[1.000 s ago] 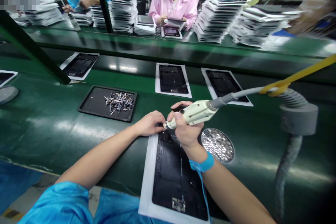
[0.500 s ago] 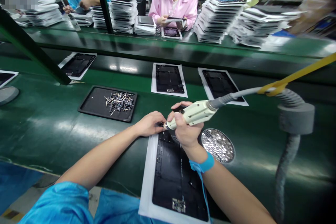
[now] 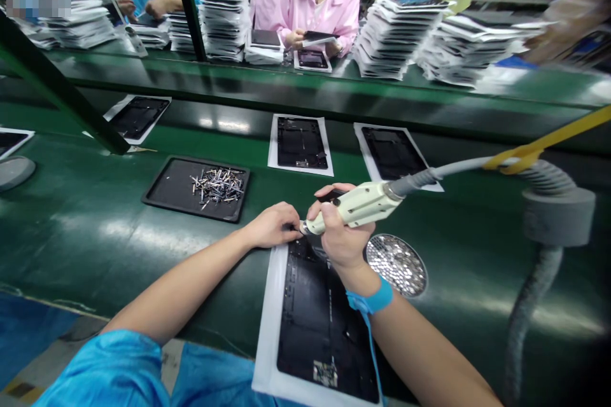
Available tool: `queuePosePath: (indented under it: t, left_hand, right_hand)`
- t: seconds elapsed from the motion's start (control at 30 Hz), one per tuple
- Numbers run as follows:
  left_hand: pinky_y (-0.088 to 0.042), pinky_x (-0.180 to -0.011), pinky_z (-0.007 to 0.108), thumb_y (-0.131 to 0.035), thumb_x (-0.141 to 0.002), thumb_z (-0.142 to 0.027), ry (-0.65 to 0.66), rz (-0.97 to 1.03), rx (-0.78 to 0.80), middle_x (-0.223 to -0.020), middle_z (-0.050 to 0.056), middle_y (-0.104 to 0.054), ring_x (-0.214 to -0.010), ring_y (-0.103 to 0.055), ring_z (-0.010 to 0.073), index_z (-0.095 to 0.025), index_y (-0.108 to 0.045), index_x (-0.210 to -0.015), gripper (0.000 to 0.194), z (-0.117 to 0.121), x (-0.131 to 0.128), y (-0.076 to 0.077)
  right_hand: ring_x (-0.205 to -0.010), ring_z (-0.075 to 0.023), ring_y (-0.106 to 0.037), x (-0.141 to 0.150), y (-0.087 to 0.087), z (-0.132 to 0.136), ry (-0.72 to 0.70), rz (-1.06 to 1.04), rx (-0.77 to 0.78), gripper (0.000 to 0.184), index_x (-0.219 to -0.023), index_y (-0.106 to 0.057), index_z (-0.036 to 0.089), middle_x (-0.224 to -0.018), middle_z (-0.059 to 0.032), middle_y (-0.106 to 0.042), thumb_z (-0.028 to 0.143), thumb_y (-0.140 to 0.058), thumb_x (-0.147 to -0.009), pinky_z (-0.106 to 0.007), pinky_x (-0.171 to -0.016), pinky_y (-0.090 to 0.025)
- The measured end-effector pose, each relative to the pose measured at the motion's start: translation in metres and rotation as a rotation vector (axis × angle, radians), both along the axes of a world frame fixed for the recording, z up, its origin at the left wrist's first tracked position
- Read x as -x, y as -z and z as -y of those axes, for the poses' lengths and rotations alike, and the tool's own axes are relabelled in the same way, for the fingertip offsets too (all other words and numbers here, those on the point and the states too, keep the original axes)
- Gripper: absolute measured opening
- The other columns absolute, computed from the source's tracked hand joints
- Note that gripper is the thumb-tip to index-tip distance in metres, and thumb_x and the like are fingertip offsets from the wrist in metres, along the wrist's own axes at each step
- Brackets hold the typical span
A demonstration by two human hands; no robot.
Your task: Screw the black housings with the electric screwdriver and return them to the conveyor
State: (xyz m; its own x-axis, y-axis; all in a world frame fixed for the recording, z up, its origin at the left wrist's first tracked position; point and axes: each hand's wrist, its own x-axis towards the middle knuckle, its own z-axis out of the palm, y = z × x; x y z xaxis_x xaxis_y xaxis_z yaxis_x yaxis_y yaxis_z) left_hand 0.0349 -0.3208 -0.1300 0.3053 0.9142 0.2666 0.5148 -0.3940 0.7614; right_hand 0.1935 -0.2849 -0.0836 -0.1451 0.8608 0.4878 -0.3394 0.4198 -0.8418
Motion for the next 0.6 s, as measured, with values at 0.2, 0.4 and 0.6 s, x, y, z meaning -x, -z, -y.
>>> queuePosePath:
  t: [0.2, 0.4, 0.6]
  left_hand:
    - [-0.052, -0.090, 0.032, -0.073, -0.087, -0.022, 0.008, 0.003, -0.004, -0.096, 0.006, -0.072, -0.096, -0.064, 0.0195, -0.019, -0.073, -0.081, 0.008, 0.0006, 0.0001, -0.0009]
    - [-0.052, -0.092, 0.034, -0.073, -0.088, -0.024, 0.004, -0.015, 0.016, -0.097, 0.006, -0.072, -0.097, -0.065, 0.0198, -0.019, -0.073, -0.082, 0.008, 0.0002, -0.0003, -0.0025]
    - [-0.052, -0.092, 0.034, -0.071, -0.088, -0.022, 0.003, -0.007, 0.020, -0.096, 0.006, -0.072, -0.097, -0.064, 0.0199, -0.019, -0.071, -0.081, 0.007, -0.0002, 0.0000, -0.0039]
  right_hand:
    - [-0.056, -0.0102, -0.064, -0.0005, -0.0002, 0.0009, -0.009, 0.023, -0.007, 0.020, -0.108, -0.059, 0.024, -0.097, -0.0004, -0.065, 0.026, -0.069, -0.092, -0.026, -0.048, -0.056]
    - [-0.055, -0.0105, -0.064, -0.0005, 0.0000, 0.0013, 0.002, 0.039, 0.012, 0.023, -0.109, -0.056, 0.024, -0.096, -0.0004, -0.066, 0.029, -0.070, -0.091, -0.026, -0.047, -0.057]
    - [-0.055, -0.0107, -0.064, 0.0002, -0.0009, 0.0023, -0.008, 0.012, 0.025, 0.023, -0.109, -0.058, 0.024, -0.095, -0.0002, -0.066, 0.027, -0.071, -0.090, -0.026, -0.047, -0.057]
